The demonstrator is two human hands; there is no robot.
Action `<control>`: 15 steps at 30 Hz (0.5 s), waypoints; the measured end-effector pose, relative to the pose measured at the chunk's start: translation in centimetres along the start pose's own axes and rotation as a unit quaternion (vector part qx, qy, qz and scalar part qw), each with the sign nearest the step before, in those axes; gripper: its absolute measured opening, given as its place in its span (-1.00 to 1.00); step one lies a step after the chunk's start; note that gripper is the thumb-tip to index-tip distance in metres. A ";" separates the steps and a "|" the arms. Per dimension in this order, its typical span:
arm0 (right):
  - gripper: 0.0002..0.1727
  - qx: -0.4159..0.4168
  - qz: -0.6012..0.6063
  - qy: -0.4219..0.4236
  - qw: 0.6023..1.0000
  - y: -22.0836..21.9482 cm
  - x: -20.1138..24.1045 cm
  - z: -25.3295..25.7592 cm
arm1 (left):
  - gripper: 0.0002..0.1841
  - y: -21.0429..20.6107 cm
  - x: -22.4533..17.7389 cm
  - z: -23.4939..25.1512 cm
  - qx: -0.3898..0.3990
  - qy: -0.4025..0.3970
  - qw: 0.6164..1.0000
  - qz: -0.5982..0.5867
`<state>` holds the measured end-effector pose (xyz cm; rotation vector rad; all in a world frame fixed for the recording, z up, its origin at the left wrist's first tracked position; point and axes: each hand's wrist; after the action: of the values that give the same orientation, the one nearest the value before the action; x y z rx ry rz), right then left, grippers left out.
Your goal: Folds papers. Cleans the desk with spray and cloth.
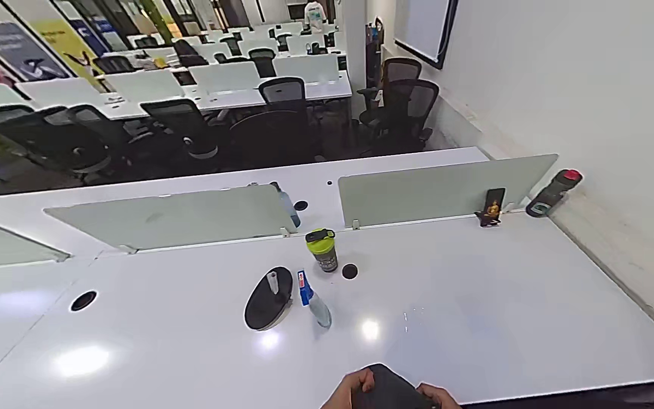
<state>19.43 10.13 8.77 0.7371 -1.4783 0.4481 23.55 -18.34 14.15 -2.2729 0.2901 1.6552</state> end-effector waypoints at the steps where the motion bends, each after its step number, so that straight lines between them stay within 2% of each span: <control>1: -0.74 -0.036 -0.034 0.019 0.999 1.8 0.3 -0.5 | -0.79 -0.7 -1.2 1.5 -0.037 0.003 0.999 0.017; 3: -0.77 -0.133 -0.141 0.082 0.978 5.9 1.2 -0.8 | -0.83 -1.7 -3.9 5.1 -0.086 -0.028 0.994 0.066; 4: -0.77 -0.192 -0.199 0.113 0.954 8.1 2.1 -0.6 | -0.84 -2.2 -5.7 7.0 -0.099 -0.058 0.989 0.093; 7: -0.67 -0.350 -0.348 0.223 0.841 15.3 6.1 0.6 | -0.85 -3.8 -12.3 12.2 -0.147 -0.216 0.949 0.175; 9: -0.68 -0.416 -0.417 0.287 0.756 19.6 10.6 0.6 | -0.79 -4.9 -17.1 14.7 -0.176 -0.311 0.916 0.183; 12: -0.73 -0.452 -0.473 0.371 0.659 23.2 16.9 -0.5 | -0.67 -6.8 -23.1 15.8 -0.179 -0.408 0.887 0.125; 13: -0.74 -0.446 -0.483 0.396 0.641 23.8 18.2 -1.1 | -0.64 -7.2 -24.3 15.5 -0.177 -0.438 0.872 0.128; 15: -0.74 -0.406 -0.493 0.424 0.642 24.2 19.3 -2.6 | -0.66 -7.4 -24.8 14.7 -0.185 -0.477 0.844 0.160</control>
<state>6.18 25.93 31.96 0.3701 -0.1231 -0.6627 5.35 -6.59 34.60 -1.3294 0.1005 2.9725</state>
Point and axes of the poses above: each hand's wrist, its own z-axis towards the middle knuckle, its own y-axis out of the back of the hand, x = y × z, and after that the axes turned 11 degrees about y, right-handed
